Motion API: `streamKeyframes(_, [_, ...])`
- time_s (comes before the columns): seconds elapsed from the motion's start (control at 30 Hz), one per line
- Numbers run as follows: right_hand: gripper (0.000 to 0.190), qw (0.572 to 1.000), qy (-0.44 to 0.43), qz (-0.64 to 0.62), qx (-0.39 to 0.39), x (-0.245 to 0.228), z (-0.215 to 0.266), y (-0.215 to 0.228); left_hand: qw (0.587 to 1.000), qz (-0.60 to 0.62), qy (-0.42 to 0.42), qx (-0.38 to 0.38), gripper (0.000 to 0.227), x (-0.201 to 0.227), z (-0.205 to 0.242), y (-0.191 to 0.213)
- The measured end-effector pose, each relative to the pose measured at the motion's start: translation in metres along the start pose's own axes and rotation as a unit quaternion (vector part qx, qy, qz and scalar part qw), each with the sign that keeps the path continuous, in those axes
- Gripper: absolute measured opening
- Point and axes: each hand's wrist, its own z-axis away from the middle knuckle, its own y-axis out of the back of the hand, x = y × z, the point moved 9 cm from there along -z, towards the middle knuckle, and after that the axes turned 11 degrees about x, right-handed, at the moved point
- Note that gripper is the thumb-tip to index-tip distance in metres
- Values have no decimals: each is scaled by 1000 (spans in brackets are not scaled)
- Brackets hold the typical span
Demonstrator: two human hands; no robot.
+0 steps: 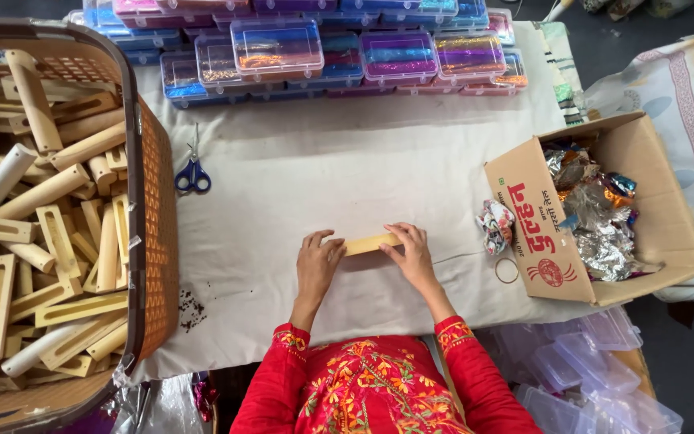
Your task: The person is assembling and wrapping wooden products with foil and packaging material.
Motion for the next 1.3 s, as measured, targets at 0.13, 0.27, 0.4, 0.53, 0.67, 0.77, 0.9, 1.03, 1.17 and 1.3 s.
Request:
streamKeyframes(0.13, [54,998,61,31,9,-14,-4,6,996,26,73,-52,25,-16,10,-13])
streamKeyframes(0.27, [69,997,69,26,-37,-17,-5,2,995,36,44,-84,57,-5,5,-6])
streamKeyframes(0.4, [61,993,85,46,-61,-15,-3,-4,990,44,24,-135,62,9,1,-6])
streamKeyframes(0.53, [51,994,85,45,-61,-9,-5,-6,991,7,-16,-131,60,5,10,-15])
streamKeyframes(0.67, [52,993,88,50,-60,-11,-13,-3,993,17,11,-114,57,-1,10,-15])
streamKeyframes(0.77, [62,994,89,63,-33,-7,-15,15,992,31,21,-122,61,-4,12,-15])
streamKeyframes(0.9, [60,994,-65,61,55,51,-6,57,990,27,36,-130,65,-9,13,-22])
streamKeyframes(1.03, [54,978,-141,98,119,140,24,79,990,27,34,-135,64,-3,6,-21])
streamKeyframes(1.17, [64,960,-109,142,216,174,39,96,987,18,47,-152,67,-2,4,-21])
streamKeyframes(1.3, [80,957,-100,176,207,160,29,94,985,21,59,-162,68,-2,4,-19])
